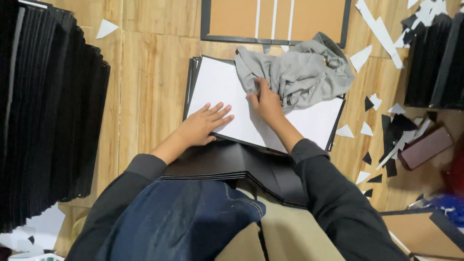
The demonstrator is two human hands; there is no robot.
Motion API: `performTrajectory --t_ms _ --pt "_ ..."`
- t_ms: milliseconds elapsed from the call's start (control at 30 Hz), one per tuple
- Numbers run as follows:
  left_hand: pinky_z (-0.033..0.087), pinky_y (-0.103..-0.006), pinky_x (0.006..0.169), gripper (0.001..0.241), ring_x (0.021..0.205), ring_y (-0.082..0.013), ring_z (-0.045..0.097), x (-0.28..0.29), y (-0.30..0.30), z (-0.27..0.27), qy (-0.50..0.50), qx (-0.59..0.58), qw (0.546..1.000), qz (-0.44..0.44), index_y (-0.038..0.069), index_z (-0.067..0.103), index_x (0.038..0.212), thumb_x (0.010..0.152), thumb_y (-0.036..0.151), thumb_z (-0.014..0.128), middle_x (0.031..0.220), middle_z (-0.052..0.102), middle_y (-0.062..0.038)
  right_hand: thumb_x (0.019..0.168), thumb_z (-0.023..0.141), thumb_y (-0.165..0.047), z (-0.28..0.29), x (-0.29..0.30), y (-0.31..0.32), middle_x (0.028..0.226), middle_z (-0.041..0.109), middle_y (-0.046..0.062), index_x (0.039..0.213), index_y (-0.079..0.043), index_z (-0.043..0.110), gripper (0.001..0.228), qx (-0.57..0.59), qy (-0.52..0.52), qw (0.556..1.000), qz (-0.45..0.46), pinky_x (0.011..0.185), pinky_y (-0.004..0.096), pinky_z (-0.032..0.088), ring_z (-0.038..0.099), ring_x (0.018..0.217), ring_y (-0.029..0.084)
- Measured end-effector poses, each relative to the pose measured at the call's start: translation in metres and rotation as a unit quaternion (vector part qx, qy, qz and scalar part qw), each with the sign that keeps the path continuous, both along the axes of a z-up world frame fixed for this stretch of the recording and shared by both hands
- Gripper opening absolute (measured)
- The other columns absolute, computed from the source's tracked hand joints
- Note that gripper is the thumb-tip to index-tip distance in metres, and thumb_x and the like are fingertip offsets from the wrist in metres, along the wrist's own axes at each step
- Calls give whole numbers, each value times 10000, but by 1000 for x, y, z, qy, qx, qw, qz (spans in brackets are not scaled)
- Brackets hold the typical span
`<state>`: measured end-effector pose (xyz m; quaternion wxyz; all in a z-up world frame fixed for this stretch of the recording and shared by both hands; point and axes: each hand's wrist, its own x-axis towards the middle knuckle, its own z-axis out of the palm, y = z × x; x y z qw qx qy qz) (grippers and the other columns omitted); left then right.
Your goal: The person sits on the floor and wipes the white pages of a black photo album with a grey cloth. They repeatedly open the album, wipe the pages, and handle the stack of albums on their lap.
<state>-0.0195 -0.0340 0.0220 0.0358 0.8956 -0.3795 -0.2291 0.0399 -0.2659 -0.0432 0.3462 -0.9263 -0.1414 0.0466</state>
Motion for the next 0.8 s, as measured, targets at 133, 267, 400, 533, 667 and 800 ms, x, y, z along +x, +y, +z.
performTrajectory --t_ms 133,267,400,533,667,800 --pt "204 -449 1138 885 1406 -249 215 1 -1 3 28 -7 1000 11 248 250 1467 729 324 732 1546 194 -16 885 573 -251 -13 -15 13 832 686 147 972 -97 593 178 -112 48 993 6 645 426 538 683 787 337" --pt "186 -432 1141 855 1407 -234 212 3 0 1 48 -5 999 14 253 259 1466 749 311 722 1542 206 -13 875 571 -174 -6 -32 13 772 553 56 842 -121 599 68 -135 -160 974 86 622 313 465 584 799 254" --pt "177 -432 1141 841 1409 -232 205 1 -2 5 54 -1 998 17 248 273 1462 752 307 720 1542 204 -14 829 675 -192 -24 9 0 912 540 12 782 -166 611 83 -58 -212 973 76 745 337 418 527 924 235" --pt "183 -436 1146 873 1417 -229 180 -1 1 0 36 1 999 19 260 249 1468 739 319 726 1551 178 3 761 742 -127 -28 17 8 928 573 77 1065 -122 571 350 -8 -143 990 -18 795 374 482 565 921 283" --pt "161 -427 1150 845 1419 -224 173 0 0 -1 51 3 998 26 257 255 1467 756 312 710 1549 184 -2 767 714 -92 -15 -23 6 861 612 115 935 -94 622 191 -14 -106 991 82 802 410 473 581 898 317" --pt "159 -425 1151 832 1419 -222 177 3 -1 -2 50 13 999 16 252 262 1465 763 327 702 1539 216 -8 705 712 -87 -25 -21 7 817 572 73 858 -120 627 177 -31 -112 984 137 770 366 468 566 850 280"
